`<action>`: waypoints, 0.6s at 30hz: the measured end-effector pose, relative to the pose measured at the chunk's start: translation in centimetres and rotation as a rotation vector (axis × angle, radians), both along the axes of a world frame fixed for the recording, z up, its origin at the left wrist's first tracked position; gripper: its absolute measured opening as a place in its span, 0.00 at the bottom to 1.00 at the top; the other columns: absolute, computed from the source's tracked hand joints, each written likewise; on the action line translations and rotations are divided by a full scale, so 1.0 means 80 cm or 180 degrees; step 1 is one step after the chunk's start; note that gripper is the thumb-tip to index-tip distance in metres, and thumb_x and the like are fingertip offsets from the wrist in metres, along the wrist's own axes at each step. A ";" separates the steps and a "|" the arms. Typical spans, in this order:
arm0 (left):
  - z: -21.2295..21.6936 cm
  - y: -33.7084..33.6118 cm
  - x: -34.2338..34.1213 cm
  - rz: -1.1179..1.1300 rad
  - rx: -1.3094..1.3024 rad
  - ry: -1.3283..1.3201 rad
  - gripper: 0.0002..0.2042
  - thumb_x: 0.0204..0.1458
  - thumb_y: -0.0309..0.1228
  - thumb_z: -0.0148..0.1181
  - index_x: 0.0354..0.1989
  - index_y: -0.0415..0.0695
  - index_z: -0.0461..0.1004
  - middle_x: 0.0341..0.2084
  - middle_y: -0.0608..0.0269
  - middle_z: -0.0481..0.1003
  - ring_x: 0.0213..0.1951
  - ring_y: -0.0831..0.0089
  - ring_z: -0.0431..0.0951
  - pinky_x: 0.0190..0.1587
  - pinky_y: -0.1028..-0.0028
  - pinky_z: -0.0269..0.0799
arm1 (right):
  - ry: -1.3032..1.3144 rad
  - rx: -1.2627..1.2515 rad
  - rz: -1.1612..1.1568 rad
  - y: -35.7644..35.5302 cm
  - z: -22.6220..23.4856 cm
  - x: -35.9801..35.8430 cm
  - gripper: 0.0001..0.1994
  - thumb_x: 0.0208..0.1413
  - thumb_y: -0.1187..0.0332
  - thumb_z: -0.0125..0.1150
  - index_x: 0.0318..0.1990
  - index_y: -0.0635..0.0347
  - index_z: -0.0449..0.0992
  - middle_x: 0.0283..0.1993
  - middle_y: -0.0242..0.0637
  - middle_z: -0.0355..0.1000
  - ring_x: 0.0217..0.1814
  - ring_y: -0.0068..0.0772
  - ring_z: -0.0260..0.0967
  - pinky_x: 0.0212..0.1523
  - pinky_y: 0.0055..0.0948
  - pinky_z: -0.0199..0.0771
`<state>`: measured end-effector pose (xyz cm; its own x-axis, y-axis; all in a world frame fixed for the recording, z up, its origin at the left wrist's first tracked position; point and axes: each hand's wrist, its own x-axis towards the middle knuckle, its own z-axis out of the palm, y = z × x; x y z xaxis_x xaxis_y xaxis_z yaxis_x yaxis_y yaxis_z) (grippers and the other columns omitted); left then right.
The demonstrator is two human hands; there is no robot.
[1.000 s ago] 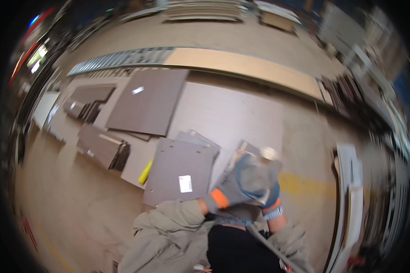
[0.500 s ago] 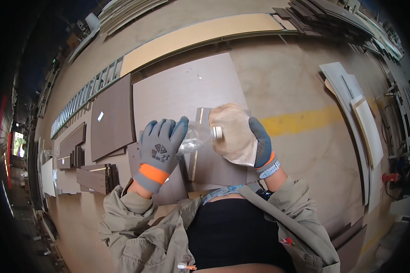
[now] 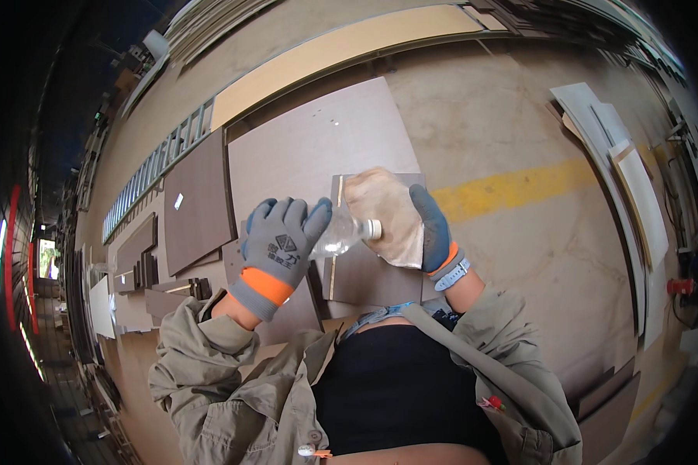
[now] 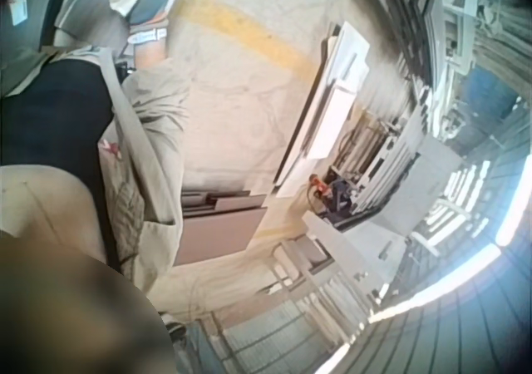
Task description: The recorder is cleaning and wiping flat wooden or composite boards using a cloth and a liquid from a bottle.
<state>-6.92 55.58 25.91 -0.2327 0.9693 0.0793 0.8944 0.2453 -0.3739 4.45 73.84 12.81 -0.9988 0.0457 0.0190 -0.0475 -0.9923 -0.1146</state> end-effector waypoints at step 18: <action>-0.114 0.055 -0.139 0.1901 0.2009 -0.3343 0.45 0.30 0.51 0.73 0.55 0.34 0.63 0.50 0.46 0.69 0.52 0.56 0.70 0.55 0.66 0.66 | 0.0158 0.0105 -0.0653 0.064 0.032 -0.006 0.31 0.61 0.45 0.42 0.60 0.61 0.63 0.62 0.45 0.62 0.63 0.38 0.60 0.60 0.40 0.65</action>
